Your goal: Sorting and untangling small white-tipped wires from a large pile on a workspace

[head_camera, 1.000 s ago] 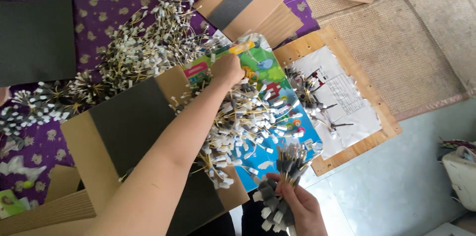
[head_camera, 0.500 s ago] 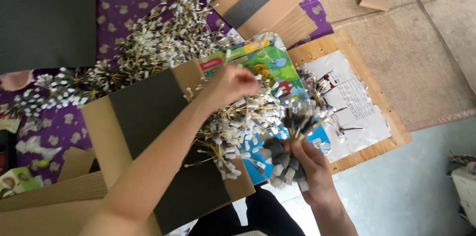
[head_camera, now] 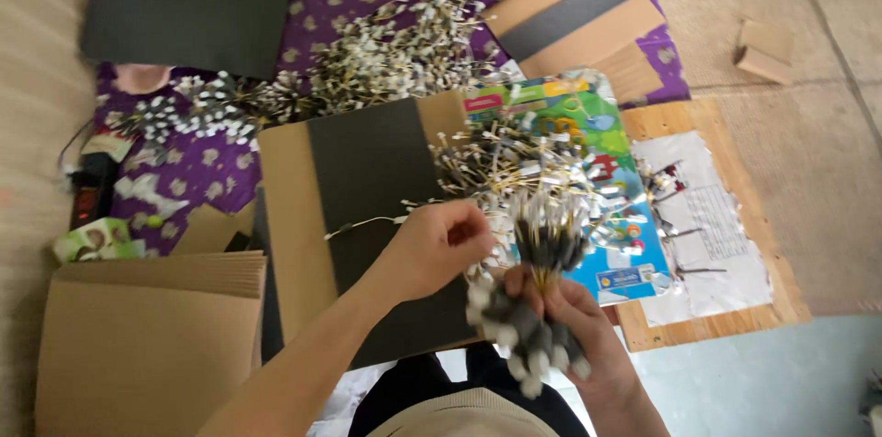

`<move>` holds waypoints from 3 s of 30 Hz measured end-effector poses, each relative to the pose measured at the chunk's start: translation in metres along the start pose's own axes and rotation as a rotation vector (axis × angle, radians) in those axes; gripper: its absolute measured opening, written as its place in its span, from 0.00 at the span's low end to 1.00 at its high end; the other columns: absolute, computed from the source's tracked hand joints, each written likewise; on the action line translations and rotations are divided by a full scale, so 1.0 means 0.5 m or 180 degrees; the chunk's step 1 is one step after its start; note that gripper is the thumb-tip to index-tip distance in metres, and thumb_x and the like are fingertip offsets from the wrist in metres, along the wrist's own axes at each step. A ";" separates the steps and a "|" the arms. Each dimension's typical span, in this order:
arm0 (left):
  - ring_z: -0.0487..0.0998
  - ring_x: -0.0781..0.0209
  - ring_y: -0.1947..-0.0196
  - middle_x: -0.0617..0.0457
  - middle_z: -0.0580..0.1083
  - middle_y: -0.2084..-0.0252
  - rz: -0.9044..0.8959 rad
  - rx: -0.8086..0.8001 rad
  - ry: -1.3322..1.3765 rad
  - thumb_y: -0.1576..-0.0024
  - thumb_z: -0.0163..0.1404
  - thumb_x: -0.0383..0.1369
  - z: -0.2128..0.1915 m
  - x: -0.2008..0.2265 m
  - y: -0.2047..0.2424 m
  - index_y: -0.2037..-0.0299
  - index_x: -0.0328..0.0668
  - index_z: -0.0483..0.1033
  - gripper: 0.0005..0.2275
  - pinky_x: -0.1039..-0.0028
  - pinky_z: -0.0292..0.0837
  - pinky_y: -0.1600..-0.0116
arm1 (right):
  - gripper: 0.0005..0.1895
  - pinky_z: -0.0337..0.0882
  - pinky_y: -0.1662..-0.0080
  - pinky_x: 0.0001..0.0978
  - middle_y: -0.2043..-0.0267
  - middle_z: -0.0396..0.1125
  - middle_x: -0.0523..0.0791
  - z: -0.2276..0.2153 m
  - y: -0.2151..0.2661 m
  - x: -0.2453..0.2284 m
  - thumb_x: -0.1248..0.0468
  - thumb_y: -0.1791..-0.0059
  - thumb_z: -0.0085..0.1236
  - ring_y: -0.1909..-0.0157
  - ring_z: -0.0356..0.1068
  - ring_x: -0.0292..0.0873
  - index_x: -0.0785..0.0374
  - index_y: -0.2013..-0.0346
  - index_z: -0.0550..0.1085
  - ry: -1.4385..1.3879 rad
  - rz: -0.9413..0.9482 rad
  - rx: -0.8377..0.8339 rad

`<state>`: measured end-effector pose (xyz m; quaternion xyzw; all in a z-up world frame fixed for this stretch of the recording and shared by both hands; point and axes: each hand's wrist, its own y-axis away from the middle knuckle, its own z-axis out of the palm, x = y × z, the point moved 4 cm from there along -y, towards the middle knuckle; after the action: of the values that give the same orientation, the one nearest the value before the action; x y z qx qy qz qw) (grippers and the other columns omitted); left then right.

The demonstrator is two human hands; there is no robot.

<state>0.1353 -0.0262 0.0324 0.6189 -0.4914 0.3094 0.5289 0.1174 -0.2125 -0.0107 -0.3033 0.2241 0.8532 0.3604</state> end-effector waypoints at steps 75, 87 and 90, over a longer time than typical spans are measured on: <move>0.70 0.65 0.70 0.58 0.71 0.69 0.1353 -0.1315 -0.0995 0.43 0.48 0.37 -0.041 -0.001 0.082 0.68 0.49 0.71 0.05 0.72 0.66 0.62 | 0.07 0.34 0.36 0.41 0.65 0.76 0.34 0.017 0.001 -0.125 0.55 0.57 0.60 0.43 0.69 0.34 0.51 0.78 0.78 0.5215 -0.0850 0.1242; 0.54 0.73 0.88 0.58 0.61 0.84 -0.0794 -0.0786 0.2508 0.45 0.50 0.40 -0.041 -0.106 -0.002 0.59 0.48 0.73 0.09 0.84 0.43 0.85 | 0.08 0.55 0.69 0.24 0.77 0.62 0.37 0.031 -0.022 -0.038 0.64 0.54 0.61 0.70 0.56 0.30 0.63 0.76 0.78 0.2622 -0.0747 0.1739; 0.43 0.76 0.91 0.63 0.48 0.86 -0.0438 -0.0266 0.3967 0.40 0.45 0.35 -0.006 -0.063 0.066 0.51 0.34 0.68 0.13 0.83 0.35 0.86 | 0.09 0.72 0.55 0.37 0.53 0.76 0.54 0.086 -0.036 0.024 0.69 0.55 0.56 0.54 0.73 0.48 0.74 0.71 0.78 0.0621 -0.0258 0.2097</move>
<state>0.0945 -0.0130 0.0163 0.3313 -0.0615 0.5578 0.7585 0.1088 -0.1694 0.0092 -0.2594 0.5087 0.6870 0.4495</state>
